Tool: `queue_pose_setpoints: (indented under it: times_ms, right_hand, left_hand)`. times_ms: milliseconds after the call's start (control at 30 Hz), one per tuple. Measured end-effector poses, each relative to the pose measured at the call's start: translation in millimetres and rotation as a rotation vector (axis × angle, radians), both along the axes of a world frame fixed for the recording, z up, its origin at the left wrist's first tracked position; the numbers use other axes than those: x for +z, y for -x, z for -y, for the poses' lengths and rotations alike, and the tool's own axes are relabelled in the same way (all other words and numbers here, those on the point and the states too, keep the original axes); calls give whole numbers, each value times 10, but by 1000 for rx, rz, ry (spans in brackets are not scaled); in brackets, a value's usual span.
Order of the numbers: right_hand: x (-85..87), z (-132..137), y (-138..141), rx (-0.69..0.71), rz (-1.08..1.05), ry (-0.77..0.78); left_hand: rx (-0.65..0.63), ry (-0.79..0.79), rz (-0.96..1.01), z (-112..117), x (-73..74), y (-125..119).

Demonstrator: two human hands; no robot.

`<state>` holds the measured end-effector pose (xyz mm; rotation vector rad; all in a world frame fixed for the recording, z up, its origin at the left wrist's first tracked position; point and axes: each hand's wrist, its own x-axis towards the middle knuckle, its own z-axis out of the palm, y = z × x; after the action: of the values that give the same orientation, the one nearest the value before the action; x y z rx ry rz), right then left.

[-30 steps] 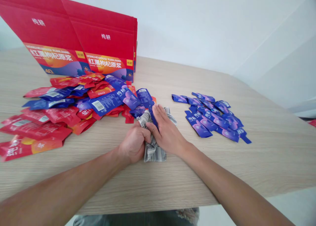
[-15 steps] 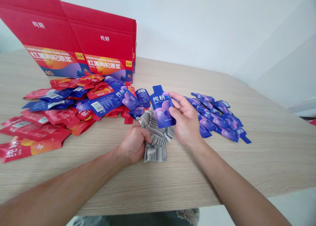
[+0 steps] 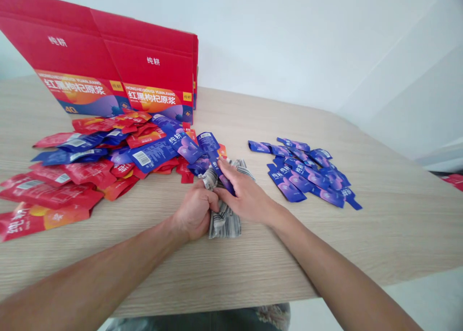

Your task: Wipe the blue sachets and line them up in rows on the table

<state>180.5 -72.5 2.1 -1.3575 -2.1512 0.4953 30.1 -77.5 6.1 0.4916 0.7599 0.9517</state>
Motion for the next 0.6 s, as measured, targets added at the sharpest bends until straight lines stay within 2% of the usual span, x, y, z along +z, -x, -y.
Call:
queue_pose_setpoints:
  times_ms: [200, 300, 367, 467, 600]
  right_hand:
    - [316, 38, -133, 124, -6, 116]
    - [414, 30, -165, 138, -140, 159]
    - [435, -31, -165, 82, -318, 140]
    - [416, -247, -117, -83, -559, 99]
    - [372, -745, 30, -341, -601, 71]
  left_hand:
    - [-27, -34, -43, -8, -29, 5]
    - [-15, -65, -46, 1, -17, -10]
    - [-5, -90, -37, 13, -12, -23]
    - [-8, -113, -34, 33, -22, -37]
    - [22, -82, -58, 49, -56, -39]
